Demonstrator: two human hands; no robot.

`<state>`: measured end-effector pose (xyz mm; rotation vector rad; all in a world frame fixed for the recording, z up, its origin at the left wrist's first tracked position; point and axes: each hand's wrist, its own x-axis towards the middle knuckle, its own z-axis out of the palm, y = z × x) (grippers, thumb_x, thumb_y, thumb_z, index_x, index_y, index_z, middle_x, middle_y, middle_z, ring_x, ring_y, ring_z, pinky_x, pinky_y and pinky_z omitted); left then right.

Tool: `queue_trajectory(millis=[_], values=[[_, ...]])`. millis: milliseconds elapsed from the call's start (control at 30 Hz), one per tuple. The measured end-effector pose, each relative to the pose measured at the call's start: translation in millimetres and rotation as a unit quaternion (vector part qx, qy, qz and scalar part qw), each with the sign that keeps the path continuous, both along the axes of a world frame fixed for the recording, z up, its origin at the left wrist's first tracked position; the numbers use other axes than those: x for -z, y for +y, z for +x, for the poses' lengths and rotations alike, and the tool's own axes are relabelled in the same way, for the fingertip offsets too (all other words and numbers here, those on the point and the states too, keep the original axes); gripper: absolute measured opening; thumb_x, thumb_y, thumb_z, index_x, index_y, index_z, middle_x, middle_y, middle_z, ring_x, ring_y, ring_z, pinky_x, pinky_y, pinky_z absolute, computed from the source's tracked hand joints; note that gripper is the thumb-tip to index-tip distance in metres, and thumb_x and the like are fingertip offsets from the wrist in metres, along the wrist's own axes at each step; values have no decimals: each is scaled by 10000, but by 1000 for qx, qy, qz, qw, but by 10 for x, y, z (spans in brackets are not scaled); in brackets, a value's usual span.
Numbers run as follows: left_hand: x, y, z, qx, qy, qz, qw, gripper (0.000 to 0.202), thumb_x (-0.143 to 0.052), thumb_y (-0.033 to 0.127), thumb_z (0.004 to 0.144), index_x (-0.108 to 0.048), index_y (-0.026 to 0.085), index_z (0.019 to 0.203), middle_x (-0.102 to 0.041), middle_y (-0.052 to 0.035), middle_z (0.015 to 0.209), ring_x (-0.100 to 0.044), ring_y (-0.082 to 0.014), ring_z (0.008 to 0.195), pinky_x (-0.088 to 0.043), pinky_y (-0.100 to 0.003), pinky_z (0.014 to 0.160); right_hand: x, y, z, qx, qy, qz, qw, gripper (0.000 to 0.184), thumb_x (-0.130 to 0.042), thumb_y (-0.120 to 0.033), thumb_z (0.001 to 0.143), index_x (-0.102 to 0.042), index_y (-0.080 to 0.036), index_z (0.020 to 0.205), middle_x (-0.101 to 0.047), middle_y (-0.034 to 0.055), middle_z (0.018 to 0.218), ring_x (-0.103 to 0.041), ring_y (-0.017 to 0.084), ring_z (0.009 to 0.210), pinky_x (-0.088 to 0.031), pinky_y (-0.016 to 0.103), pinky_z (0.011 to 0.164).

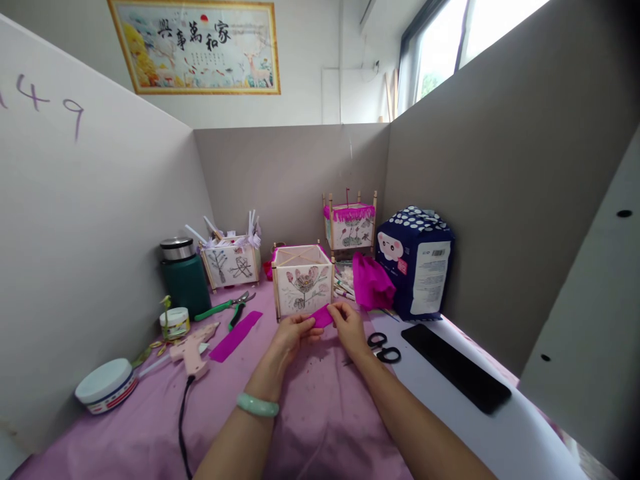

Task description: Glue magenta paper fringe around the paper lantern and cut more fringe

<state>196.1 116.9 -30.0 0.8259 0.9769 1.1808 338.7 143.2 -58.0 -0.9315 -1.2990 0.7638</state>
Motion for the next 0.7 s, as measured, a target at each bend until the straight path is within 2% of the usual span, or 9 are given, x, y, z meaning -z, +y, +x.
queue_trajectory(millis=[100, 267, 400, 467, 567, 633, 700], values=[[6, -1, -1, -7, 13, 10, 1000, 58, -575, 32, 827, -585, 75, 790, -686, -99, 632, -672, -144, 544, -539, -210, 515, 21, 18, -2, -12, -5, -11, 1000, 371, -621, -537, 738, -598, -168, 778, -569, 2, 640, -481, 141, 551, -398, 257, 530], [4, -7, 18, -23, 42, 16, 999, 39, -610, 66, 813, -585, 75, 785, -683, -102, 599, -660, -144, 510, -526, -214, 518, 32, 34, 25, 9, -39, 2, 999, 370, -583, -538, 750, -588, -172, 692, -518, -12, 558, -443, 138, 528, -363, 256, 510], [-8, -8, 21, -58, 76, 26, 995, 78, -608, 82, 817, -562, 92, 754, -656, -71, 541, -644, -143, 479, -515, -226, 510, 30, 32, 70, 49, -45, 15, 998, 356, -584, -525, 744, -594, -173, 693, -480, -27, 530, -414, 131, 511, -344, 258, 511], [-44, -56, -52, -62, 94, 30, 993, 103, -642, 119, 799, -560, 99, 740, -639, -48, 528, -639, -141, 474, -513, -230, 503, 43, 38, 94, 47, -52, 6, 998, 342, -587, -512, 748, -596, -173, 703, -456, -38, 513, -402, 126, 496, -335, 256, 502], [-209, -286, -309, -21, 150, 45, 987, 123, -648, 174, 800, -570, 105, 733, -650, -39, 587, -638, -123, 486, -505, -209, 484, 72, 39, 121, 74, -63, 2, 995, 319, -591, -487, 757, -596, -172, 706, -469, -35, 515, -414, 124, 505, -336, 255, 514], [-402, -546, -559, 15, 201, 81, 976, 148, -637, 229, 812, -584, 106, 750, -666, -45, 644, -630, -111, 478, -495, -200, 467, 85, 28, 129, 75, -77, -1, 994, 301, -602, -470, 756, -599, -172, 715, -481, -33, 519, -419, 120, 505, -332, 251, 513], [-618, -852, -834, 23, 267, 91, 959, 198, -637, 288, 811, -578, 116, 733, -659, -37, 623, -620, -112, 463, -478, -194, 449, 89, 10, 126, 76, -93, -7, 993, 277, -606, -441, 760, -607, -167, 721, -492, -28, 530, -420, 114, 506, -327, 250, 511]])
